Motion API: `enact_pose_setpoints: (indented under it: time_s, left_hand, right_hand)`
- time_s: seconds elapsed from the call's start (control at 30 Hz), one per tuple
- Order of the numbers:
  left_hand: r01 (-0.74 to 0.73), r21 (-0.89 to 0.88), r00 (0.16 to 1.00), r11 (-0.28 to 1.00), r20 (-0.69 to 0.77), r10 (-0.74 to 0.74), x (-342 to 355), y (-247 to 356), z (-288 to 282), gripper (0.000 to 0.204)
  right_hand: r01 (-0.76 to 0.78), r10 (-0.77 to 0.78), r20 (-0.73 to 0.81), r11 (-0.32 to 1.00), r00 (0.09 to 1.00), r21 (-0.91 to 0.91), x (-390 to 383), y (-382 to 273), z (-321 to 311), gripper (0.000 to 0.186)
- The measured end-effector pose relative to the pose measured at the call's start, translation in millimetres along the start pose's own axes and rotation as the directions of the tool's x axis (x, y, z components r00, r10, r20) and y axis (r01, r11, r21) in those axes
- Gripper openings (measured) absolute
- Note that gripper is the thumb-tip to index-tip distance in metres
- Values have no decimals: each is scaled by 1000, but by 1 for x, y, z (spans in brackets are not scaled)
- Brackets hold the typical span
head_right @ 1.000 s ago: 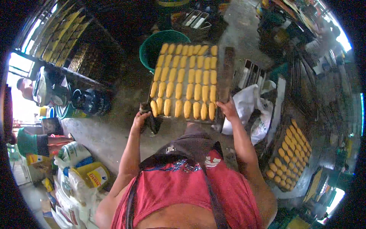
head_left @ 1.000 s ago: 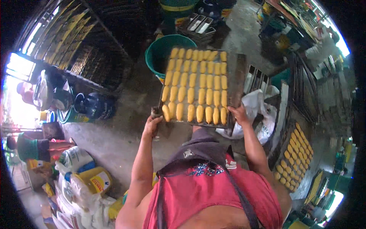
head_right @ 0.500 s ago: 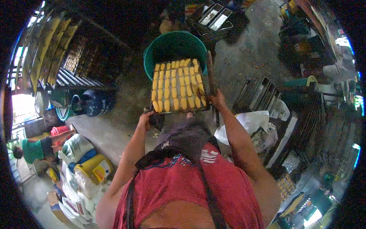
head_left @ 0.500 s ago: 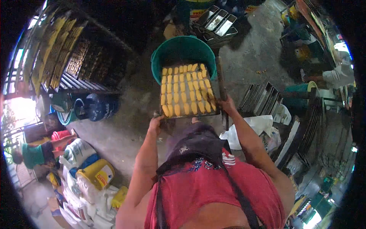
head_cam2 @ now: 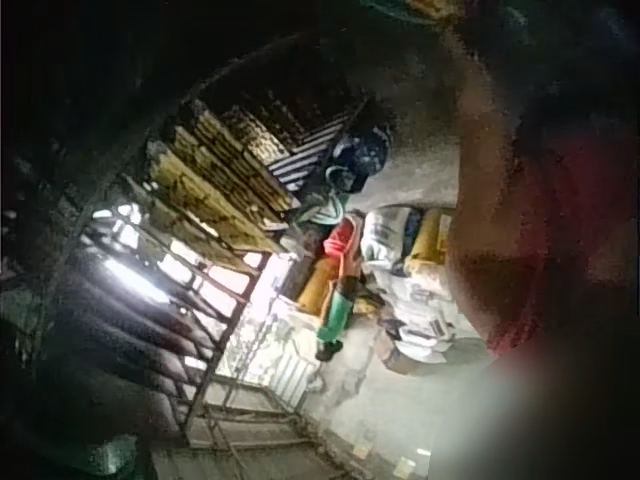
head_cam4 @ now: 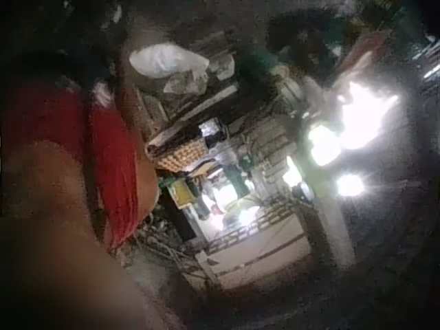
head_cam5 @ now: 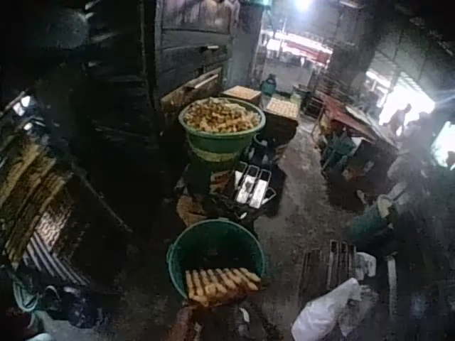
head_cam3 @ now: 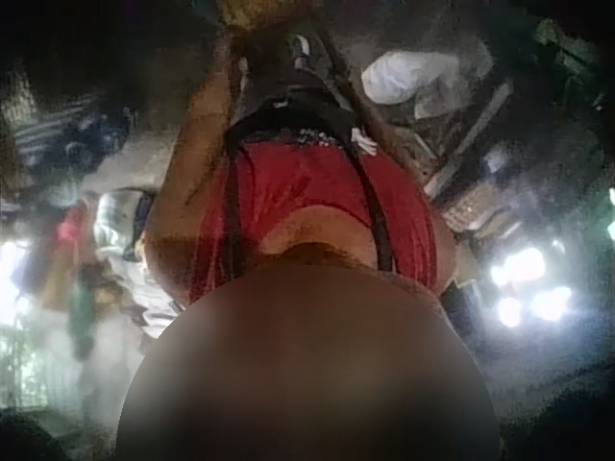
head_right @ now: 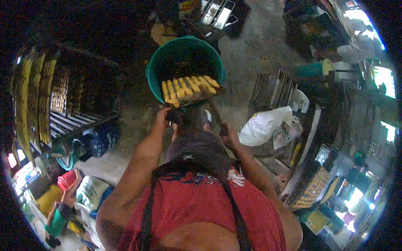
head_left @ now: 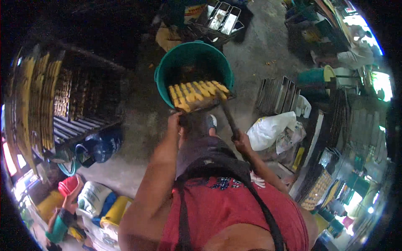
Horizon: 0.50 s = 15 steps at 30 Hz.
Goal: The person manipulates large baking trays filled with pastries, flipping or tapping them to transfer the items into a green plastic bucket.
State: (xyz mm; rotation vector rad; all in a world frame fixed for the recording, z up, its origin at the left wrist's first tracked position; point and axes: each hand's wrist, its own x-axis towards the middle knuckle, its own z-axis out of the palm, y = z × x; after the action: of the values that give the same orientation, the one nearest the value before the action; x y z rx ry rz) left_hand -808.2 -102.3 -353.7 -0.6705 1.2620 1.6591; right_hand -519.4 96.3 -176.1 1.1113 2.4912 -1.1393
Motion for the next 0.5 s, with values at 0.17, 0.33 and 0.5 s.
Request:
enact_pose_setpoints:
  time_s: [0.17,0.33,0.5]
  left_hand:
    - [181,223,977,958,-151,-149,-16,31,43,29]
    - [215,20,975,976,-58,-214,23,20,26,31]
    - [222,89,974,971,-75,-216,57,4,13,28]
  right_hand:
    - [107,-107,-15,994,994,-35,2,14,44,33]
    - [-123,124,32,992,992,-33,14,-35,20,29]
    - [-34,33,-6,982,999,-188,28,-3,18,24]
